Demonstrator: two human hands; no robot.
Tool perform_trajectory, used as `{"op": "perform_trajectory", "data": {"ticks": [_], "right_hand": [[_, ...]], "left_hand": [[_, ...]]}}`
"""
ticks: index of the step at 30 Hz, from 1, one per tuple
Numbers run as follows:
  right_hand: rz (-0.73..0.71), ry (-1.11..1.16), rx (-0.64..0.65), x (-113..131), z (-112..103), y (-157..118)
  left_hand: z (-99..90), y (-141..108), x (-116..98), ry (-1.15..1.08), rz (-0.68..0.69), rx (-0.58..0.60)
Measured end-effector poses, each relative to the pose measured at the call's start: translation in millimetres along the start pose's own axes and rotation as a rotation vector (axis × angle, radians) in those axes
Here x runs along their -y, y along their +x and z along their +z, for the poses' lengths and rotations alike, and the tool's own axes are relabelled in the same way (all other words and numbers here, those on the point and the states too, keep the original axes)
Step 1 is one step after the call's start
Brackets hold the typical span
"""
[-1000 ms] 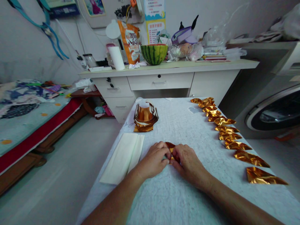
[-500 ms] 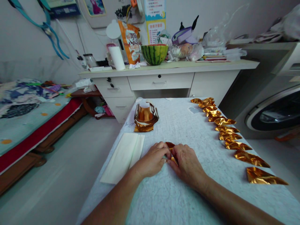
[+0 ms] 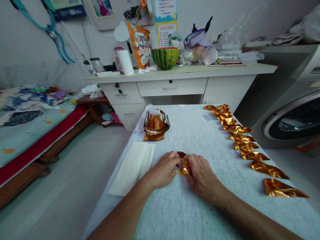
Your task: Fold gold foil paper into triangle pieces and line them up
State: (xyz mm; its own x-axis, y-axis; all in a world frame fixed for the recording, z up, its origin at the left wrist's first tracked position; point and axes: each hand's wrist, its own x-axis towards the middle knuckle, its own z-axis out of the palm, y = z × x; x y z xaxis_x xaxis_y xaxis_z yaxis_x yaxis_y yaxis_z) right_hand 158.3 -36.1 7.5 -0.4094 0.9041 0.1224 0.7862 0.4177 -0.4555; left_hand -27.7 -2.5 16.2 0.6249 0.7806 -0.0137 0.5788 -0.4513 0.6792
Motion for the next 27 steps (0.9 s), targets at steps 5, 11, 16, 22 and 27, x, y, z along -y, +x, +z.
{"op": "perform_trajectory", "data": {"ticks": [5, 11, 16, 22, 27], "right_hand": [[-0.005, -0.004, 0.006, 0.1, -0.2, -1.3], [-0.019, -0.019, -0.02, 0.7, 3.8, -2.9], [-0.001, 0.089, -0.003, -1.5, -2.9, -2.6], [0.01, 0.398, 0.071, -15.3, -21.7, 0.0], [-0.102, 0.345, 0.076, -18.9, -23.4, -0.4]], "left_hand": [[-0.5, 0.0, -0.2, 0.009, 0.002, 0.004], [0.4, 0.2, 0.8, 0.02, -0.003, 0.003], [0.3, -0.9, -0.2, 0.026, 0.009, -0.006], [-3.4, -2.0, -3.5, 0.026, 0.013, 0.01], [-4.6, -2.3, -3.0, 0.037, 0.049, 0.005]]}}
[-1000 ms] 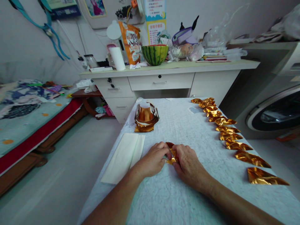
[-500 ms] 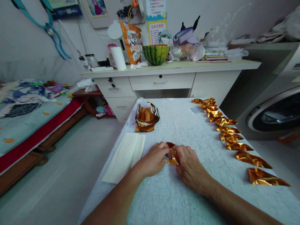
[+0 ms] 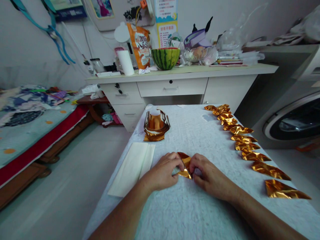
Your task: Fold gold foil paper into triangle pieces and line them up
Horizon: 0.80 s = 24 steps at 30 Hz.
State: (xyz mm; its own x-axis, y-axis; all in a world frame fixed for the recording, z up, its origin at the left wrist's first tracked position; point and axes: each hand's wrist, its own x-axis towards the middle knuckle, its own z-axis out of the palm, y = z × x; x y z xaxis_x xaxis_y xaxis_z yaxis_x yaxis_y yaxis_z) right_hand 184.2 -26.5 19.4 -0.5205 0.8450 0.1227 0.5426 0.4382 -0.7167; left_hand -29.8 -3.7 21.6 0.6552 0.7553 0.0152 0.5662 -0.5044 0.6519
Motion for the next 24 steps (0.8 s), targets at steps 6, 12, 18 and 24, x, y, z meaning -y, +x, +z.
{"op": "perform_trajectory", "data": {"ticks": [6, 12, 18, 24], "right_hand": [[0.031, -0.146, 0.014, 3.7, 6.4, 1.7], [0.046, -0.225, 0.057, 7.3, 4.6, 2.8], [0.036, -0.239, 0.067, 10.4, -1.2, 2.6], [0.012, -0.264, 0.029, 0.5, -2.3, 2.9]], "left_hand": [[1.4, 1.3, 1.2, 0.012, 0.017, -0.063], [-3.3, 4.4, 1.4, 0.016, -0.047, -0.216], [-2.8, 5.5, 9.9, 0.048, -0.158, -0.355], [5.6, 7.0, 16.2, 0.021, -0.211, -0.373]]}}
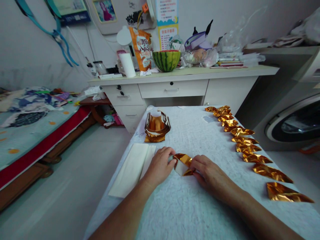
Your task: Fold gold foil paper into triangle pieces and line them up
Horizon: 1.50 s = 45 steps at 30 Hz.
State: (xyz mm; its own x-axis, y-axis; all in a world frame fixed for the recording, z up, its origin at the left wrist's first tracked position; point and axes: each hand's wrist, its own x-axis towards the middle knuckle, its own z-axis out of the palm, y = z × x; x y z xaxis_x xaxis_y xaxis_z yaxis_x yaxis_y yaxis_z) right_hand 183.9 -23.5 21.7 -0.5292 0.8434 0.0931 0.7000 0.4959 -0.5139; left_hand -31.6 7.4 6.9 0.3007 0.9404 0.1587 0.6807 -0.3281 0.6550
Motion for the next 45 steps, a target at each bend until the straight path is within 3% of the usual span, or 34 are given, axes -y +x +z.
{"op": "perform_trajectory", "data": {"ticks": [4, 8, 16, 35, 45], "right_hand": [[0.012, -0.014, -0.033, -5.3, 1.7, 1.7], [-0.032, -0.008, -0.05, -6.9, 1.4, 3.3], [-0.056, 0.005, 0.012, 1.2, -5.6, 0.6], [-0.116, -0.301, 0.076, 0.1, 3.1, 0.1], [-0.08, -0.278, 0.047, 3.4, -2.6, 1.5]], "left_hand": [[1.5, 0.3, -1.7, -0.032, 0.015, -0.021], [-0.2, 1.2, -6.6, -0.004, 0.083, 0.036], [1.9, 2.6, -6.3, 0.061, 0.168, 0.117], [3.3, -4.0, -14.0, 0.01, 0.18, 0.151], [-2.4, -6.7, -15.6, 0.024, 0.19, 0.232]]}}
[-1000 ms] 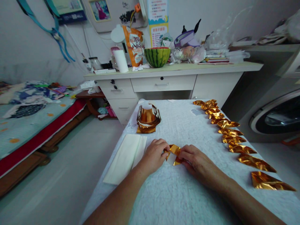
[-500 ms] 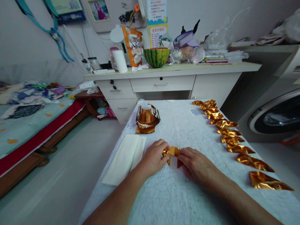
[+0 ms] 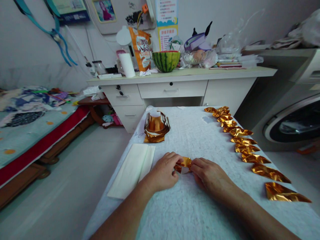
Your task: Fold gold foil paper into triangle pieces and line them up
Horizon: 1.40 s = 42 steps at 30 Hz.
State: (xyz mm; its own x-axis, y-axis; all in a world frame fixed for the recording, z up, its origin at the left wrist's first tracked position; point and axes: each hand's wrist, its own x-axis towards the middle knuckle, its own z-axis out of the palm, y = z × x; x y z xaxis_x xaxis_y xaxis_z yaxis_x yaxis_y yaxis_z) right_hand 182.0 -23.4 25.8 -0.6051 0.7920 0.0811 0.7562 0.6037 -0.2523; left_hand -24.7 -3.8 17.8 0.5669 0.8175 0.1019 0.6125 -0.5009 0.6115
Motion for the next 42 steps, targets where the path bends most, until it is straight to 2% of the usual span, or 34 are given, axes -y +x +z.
{"op": "perform_trajectory", "data": {"ticks": [4, 10, 15, 27, 34, 42], "right_hand": [[0.045, 0.07, -0.015, -3.1, -0.1, -1.2], [0.064, 0.174, -0.04, -8.1, 2.0, -1.5], [0.068, 0.233, -0.052, -6.0, -2.5, -2.6], [0.085, 0.161, -0.037, -12.6, 5.4, -0.1], [0.158, 0.187, -0.049, -15.2, 9.1, 1.5], [0.273, 0.107, -0.026, -16.7, 14.4, 5.3]], "left_hand": [[-3.5, -1.7, 0.6, -0.015, 0.009, 0.039], [-1.2, 4.1, 5.6, 0.03, -0.019, -0.037], [-2.1, 6.1, 5.0, 0.048, -0.026, -0.033], [4.0, 4.7, 8.7, 0.105, 0.017, -0.012], [4.2, 4.6, 2.5, 0.172, -0.039, 0.012], [6.5, 5.8, 2.7, 0.22, -0.104, -0.006]]}}
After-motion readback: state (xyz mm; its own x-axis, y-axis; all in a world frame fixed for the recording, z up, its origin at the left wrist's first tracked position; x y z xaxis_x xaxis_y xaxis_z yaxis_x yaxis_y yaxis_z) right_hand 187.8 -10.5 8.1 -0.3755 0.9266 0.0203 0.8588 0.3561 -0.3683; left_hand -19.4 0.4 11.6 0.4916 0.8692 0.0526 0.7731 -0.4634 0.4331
